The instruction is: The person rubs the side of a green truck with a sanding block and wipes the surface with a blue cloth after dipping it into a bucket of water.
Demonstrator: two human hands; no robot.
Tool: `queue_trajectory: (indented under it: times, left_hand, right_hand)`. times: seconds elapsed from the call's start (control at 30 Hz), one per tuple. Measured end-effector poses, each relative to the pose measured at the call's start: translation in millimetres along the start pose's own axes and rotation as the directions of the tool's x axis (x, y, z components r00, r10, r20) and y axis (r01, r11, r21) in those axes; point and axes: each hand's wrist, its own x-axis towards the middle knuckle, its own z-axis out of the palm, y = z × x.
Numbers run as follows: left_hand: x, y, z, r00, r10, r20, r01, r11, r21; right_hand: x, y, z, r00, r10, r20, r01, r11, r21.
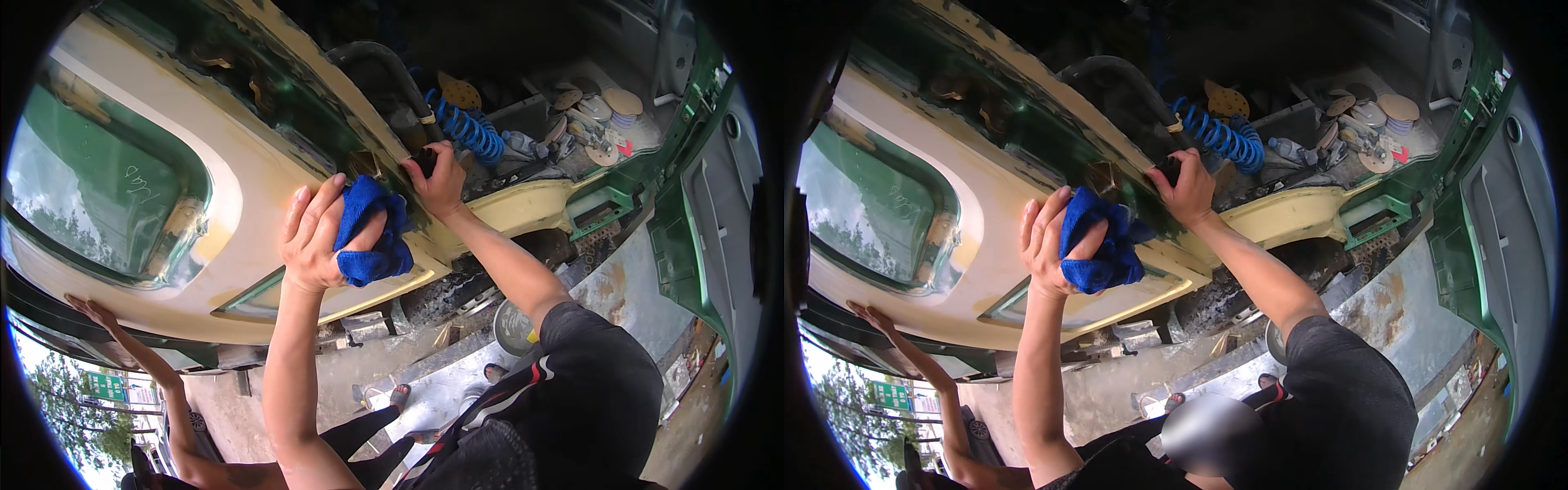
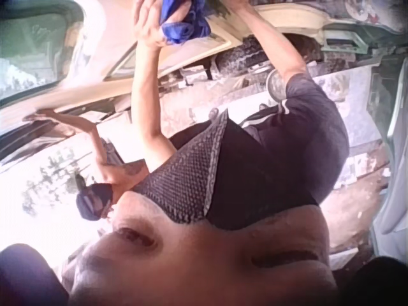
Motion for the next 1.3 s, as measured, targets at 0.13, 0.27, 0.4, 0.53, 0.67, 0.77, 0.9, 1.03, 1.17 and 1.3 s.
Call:
queue_trajectory:
  times: [0.13, 0.27, 0.4, 0.53, 0.67, 0.77, 0.9, 1.03, 1.17, 1.3]
  left_hand:
    - [-13.3, -6.1, 3.8, 0.998, 0.063, -0.001, -0.063, 0.998, -0.011]
    - [1.9, 0.3, 5.2, 0.999, 0.005, -0.036, -0.006, 1.000, -0.026]
    - [2.4, -0.6, 2.8, 1.000, 0.014, -0.027, -0.015, 1.000, -0.017]
    - [-4.5, -0.1, 5.9, 1.000, -0.001, -0.009, 0.000, 1.000, -0.022]
    - [-1.5, 1.2, -4.9, 1.000, -0.009, 0.021, 0.010, 1.000, -0.026]
    - [-0.3, 0.9, 0.9, 1.000, 0.001, 0.017, 0.000, 0.999, -0.032]
    - [-0.1, 1.9, -3.7, 0.998, -0.027, 0.065, 0.031, 0.997, -0.072]
    - [11.7, 10.5, -14.8, 0.984, -0.098, 0.147, 0.125, 0.974, -0.188]
    - [31.2, 11.6, -29.4, 0.984, -0.140, 0.109, 0.164, 0.956, -0.245]
    - [99.3, -19.5, -61.6, 0.959, -0.269, 0.089, 0.275, 0.960, -0.061]
  right_hand:
    - [104.2, -70.4, 37.5, 0.986, -0.126, -0.107, 0.131, 0.991, 0.042]
    - [4.4, -2.4, -3.3, 1.000, 0.002, -0.001, -0.002, 0.999, -0.048]
    - [53.0, -31.6, 4.7, 0.997, -0.065, -0.037, 0.066, 0.998, 0.005]
    - [111.2, -66.9, 34.8, 0.983, -0.150, -0.106, 0.152, 0.988, 0.006]
    - [23.2, -20.4, 5.0, 0.999, -0.023, 0.026, 0.023, 1.000, 0.006]
    - [96.9, -60.4, 29.8, 0.993, -0.103, -0.060, 0.104, 0.995, 0.011]
    - [145.1, -97.1, 49.4, 0.992, -0.095, -0.081, 0.097, 0.995, 0.028]
    - [24.7, -28.9, -10.8, 0.998, 0.015, 0.069, -0.009, 0.995, -0.098]
    - [87.6, -59.4, 20.7, 0.997, -0.075, -0.019, 0.075, 0.997, 0.009]
    - [142.4, -90.8, 49.5, 0.992, -0.103, -0.070, 0.105, 0.994, 0.035]
